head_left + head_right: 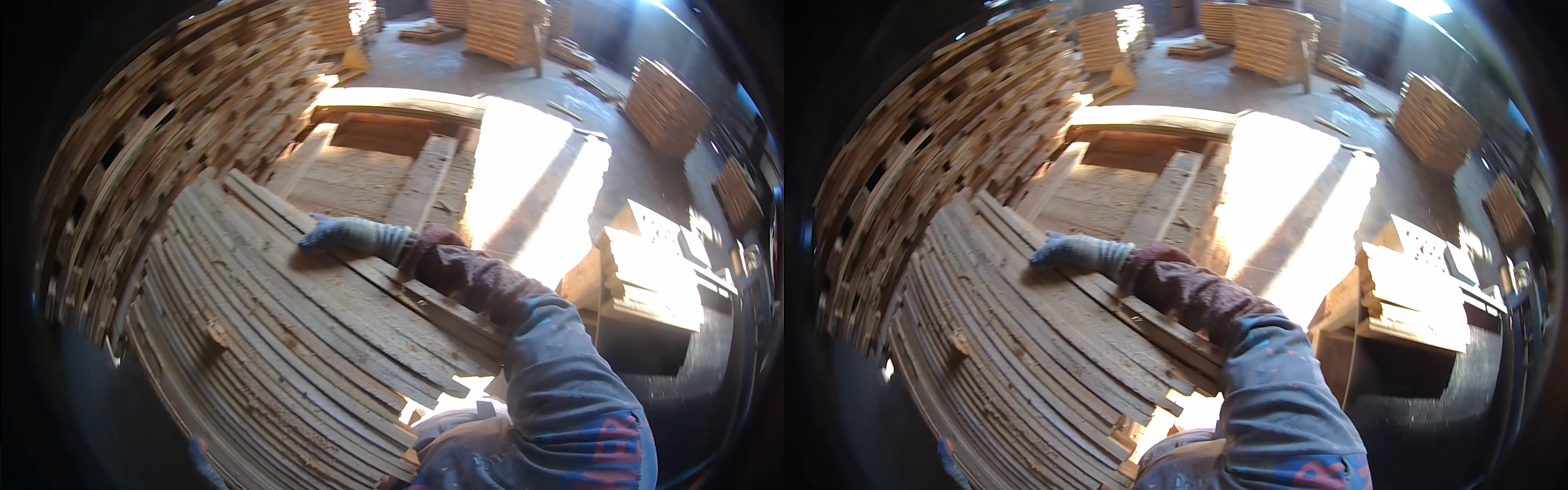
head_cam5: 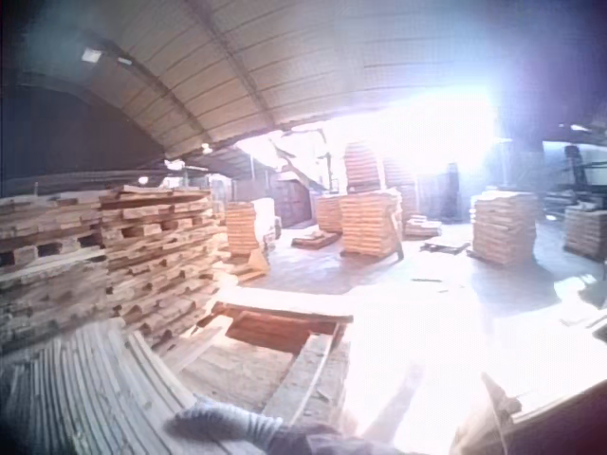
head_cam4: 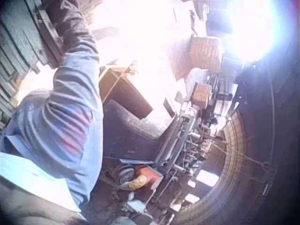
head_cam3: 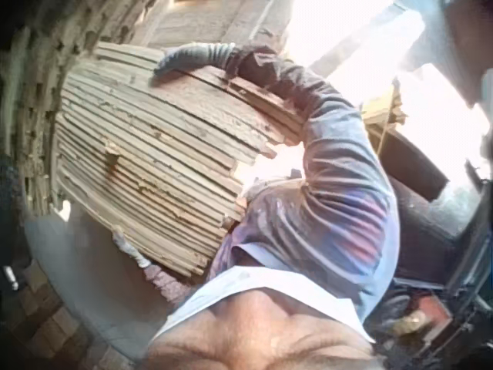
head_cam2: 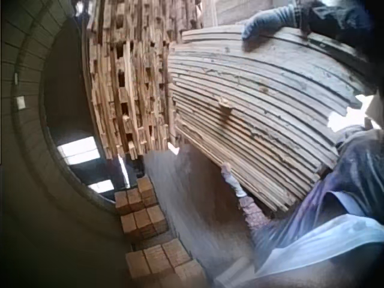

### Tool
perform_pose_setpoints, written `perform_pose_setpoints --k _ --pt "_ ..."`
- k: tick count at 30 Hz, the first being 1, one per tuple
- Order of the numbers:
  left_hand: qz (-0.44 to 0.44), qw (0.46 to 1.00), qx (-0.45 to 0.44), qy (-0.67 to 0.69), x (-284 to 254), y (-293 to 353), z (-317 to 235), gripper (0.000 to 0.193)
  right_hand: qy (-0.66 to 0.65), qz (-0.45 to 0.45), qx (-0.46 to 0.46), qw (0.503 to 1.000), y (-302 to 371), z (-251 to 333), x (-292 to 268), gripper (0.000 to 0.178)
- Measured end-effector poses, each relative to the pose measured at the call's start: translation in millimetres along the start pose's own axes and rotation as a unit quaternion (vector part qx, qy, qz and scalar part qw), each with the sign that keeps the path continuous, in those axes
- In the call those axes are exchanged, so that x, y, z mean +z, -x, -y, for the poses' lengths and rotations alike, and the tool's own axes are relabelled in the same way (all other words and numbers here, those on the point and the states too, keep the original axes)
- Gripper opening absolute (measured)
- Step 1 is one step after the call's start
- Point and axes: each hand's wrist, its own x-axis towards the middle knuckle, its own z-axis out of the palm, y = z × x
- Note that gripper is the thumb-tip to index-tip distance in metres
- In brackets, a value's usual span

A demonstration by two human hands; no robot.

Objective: The person repeatedly picks up small wooden planks from a large stack and places them onto a conveyor or machine table. The person handles the planks by hand, moving them from the source stack to the machine area in a repetitive cycle.

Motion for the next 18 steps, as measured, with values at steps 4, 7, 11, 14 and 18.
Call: perform_pose_setpoints --k 4,7,11,14,18 --pt "0.073 0.996 0.047 -0.033 78 -33 -64 0.039 -0.122 -0.085 0.043 0.988 18 101 16 0.041" --pt "0.219 0.973 0.077 -0.008 168 -56 -95 0.04 -0.116 -0.219 0.006 0.969 79 170 24 0.027" --pt "0.443 0.888 0.111 0.051 251 -78 -140 0.042 -0.209 -0.471 0.088 0.852 152 319 110 0.023" --pt "0.656 0.731 0.12 0.143 336 -56 -166 0.043 -0.023 -0.591 0.122 0.797 245 403 187 0.035" --pt "0.899 0.36 0.083 0.235 460 54 -183 0.046 0.038 -0.81 0.118 0.573 335 528 359 0.028"
